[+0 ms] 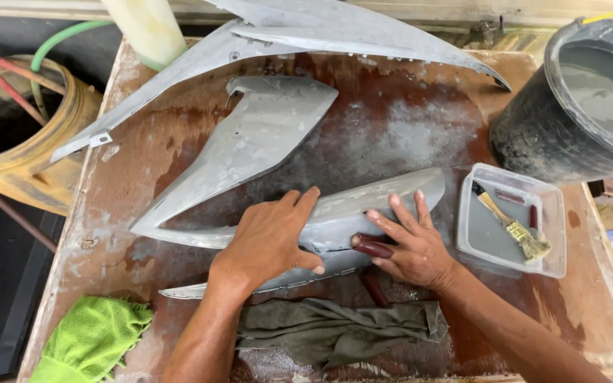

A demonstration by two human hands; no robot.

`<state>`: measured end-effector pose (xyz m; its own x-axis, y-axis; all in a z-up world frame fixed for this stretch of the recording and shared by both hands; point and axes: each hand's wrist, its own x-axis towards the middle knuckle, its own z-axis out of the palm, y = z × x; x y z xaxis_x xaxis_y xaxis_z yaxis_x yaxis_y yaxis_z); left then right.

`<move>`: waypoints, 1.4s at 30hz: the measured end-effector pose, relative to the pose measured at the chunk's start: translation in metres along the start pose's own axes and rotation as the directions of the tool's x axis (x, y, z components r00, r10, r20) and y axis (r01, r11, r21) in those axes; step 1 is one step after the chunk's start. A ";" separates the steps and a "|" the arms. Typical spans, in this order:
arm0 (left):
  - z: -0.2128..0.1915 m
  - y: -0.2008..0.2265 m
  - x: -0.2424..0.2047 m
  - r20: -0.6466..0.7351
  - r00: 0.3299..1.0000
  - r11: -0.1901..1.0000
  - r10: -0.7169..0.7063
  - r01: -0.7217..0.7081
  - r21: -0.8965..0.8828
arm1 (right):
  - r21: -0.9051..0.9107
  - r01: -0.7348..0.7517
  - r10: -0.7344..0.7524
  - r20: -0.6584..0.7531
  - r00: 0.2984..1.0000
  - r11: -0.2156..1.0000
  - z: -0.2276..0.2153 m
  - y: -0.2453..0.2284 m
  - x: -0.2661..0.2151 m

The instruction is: The person sands a grey plastic motorcycle part on a wooden table using a red sanding block. They hold the part with their left hand and rub the sanding block over the surface with their right hand, focusing on the edges and flat areas.

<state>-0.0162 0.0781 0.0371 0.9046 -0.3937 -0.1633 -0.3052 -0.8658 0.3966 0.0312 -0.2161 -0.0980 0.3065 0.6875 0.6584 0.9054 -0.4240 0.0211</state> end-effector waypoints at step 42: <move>-0.009 0.000 -0.004 0.021 1.000 0.999 0.007 -0.006 -0.052 | 0.048 -0.145 0.150 -0.139 0.979 0.988 0.026 -0.028 0.035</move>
<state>-0.0174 0.0829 0.0463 0.8962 -0.4058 -0.1793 -0.2945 -0.8464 0.4437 0.0239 -0.1650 -0.0954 0.3954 0.5274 0.7520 0.8644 -0.4904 -0.1106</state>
